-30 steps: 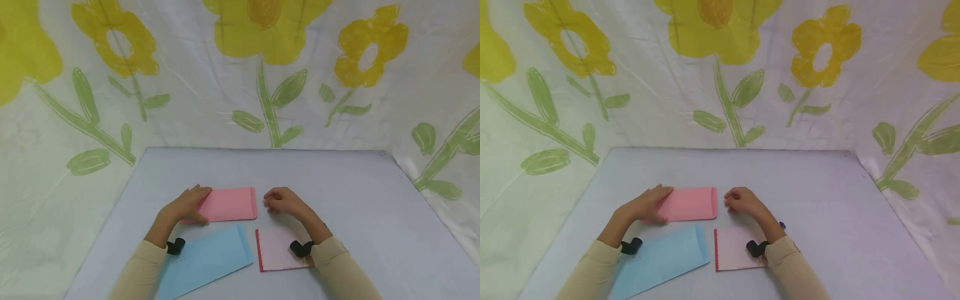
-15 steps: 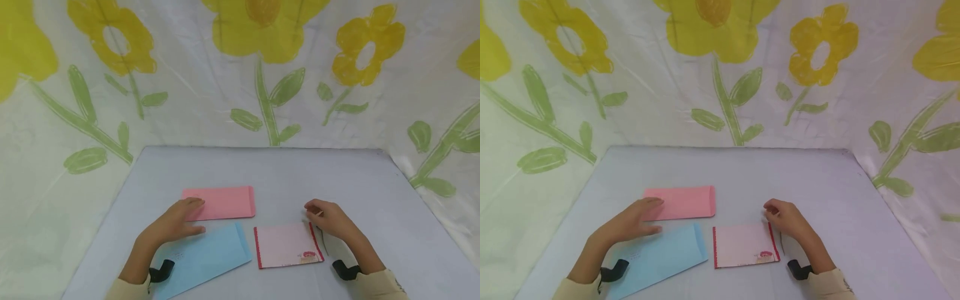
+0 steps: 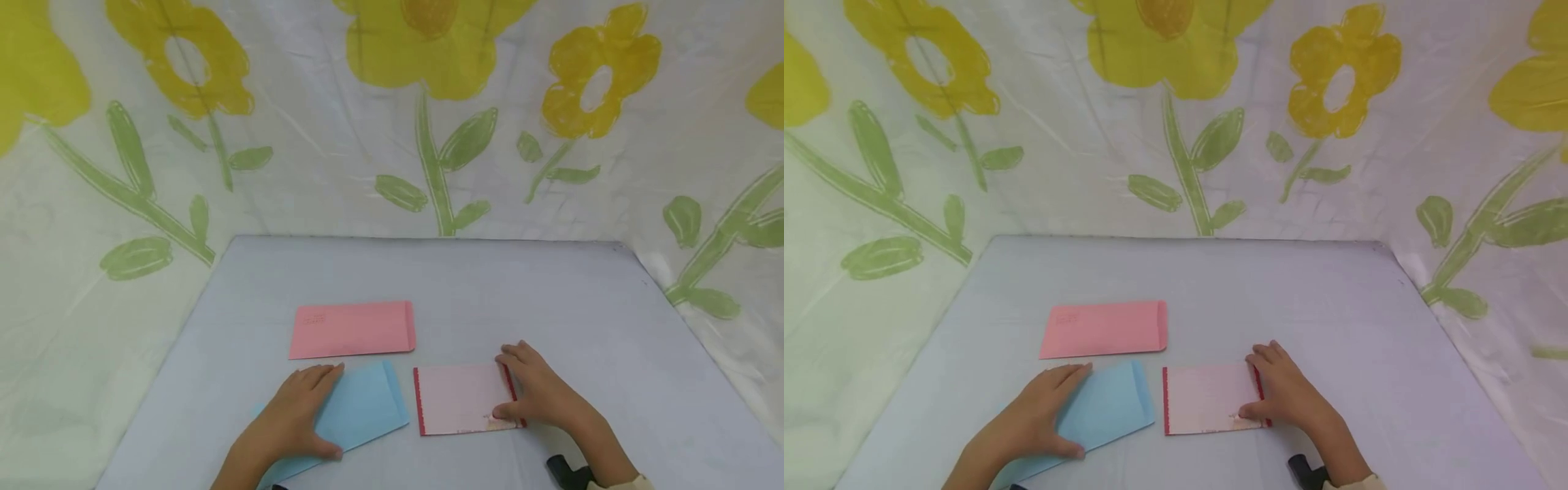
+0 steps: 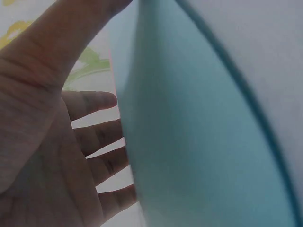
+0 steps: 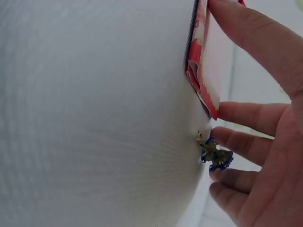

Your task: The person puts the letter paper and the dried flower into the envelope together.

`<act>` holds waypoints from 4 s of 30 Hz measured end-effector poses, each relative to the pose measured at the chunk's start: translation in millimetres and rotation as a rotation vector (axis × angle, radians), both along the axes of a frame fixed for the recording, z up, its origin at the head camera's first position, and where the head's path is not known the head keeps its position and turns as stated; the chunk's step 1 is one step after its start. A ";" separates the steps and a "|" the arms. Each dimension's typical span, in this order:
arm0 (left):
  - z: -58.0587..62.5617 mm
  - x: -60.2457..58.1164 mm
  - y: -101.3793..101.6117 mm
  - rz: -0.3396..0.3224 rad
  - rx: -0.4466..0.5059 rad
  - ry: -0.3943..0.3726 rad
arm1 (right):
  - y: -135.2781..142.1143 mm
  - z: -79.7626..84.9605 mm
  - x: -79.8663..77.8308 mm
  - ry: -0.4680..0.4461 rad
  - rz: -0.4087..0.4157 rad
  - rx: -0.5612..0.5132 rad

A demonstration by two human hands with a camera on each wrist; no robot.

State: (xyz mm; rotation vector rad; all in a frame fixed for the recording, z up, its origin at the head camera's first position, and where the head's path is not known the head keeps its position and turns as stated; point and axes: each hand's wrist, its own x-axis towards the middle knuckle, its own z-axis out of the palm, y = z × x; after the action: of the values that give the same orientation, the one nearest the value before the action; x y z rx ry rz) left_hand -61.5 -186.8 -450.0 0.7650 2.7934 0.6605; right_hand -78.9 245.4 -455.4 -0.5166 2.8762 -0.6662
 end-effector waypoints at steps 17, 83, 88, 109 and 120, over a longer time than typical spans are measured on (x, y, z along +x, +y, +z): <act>5.7 9.1 5.5 -0.019 -0.013 -0.032 | -2.7 2.2 -2.1 0.040 0.003 -0.108; 6.3 11.8 8.4 -0.042 -0.014 0.066 | -10.2 -2.2 18.7 -0.269 -0.082 -0.721; 6.9 11.0 8.9 -0.041 -0.012 0.057 | -10.5 -2.9 17.3 -0.285 -0.098 -0.693; 7.4 12.4 7.4 -0.053 -0.007 0.035 | -15.1 -6.5 13.8 -0.204 -0.109 -0.705; 8.3 10.6 8.7 -0.067 -0.001 0.033 | -15.6 -6.7 13.6 -0.214 -0.101 -0.731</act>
State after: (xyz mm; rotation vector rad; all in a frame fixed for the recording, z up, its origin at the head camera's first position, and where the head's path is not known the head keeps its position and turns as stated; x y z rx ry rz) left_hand -50.9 -178.0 -441.7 0.8727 2.7832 0.6404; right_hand -65.2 229.7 -462.1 -0.3408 2.4000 -1.6849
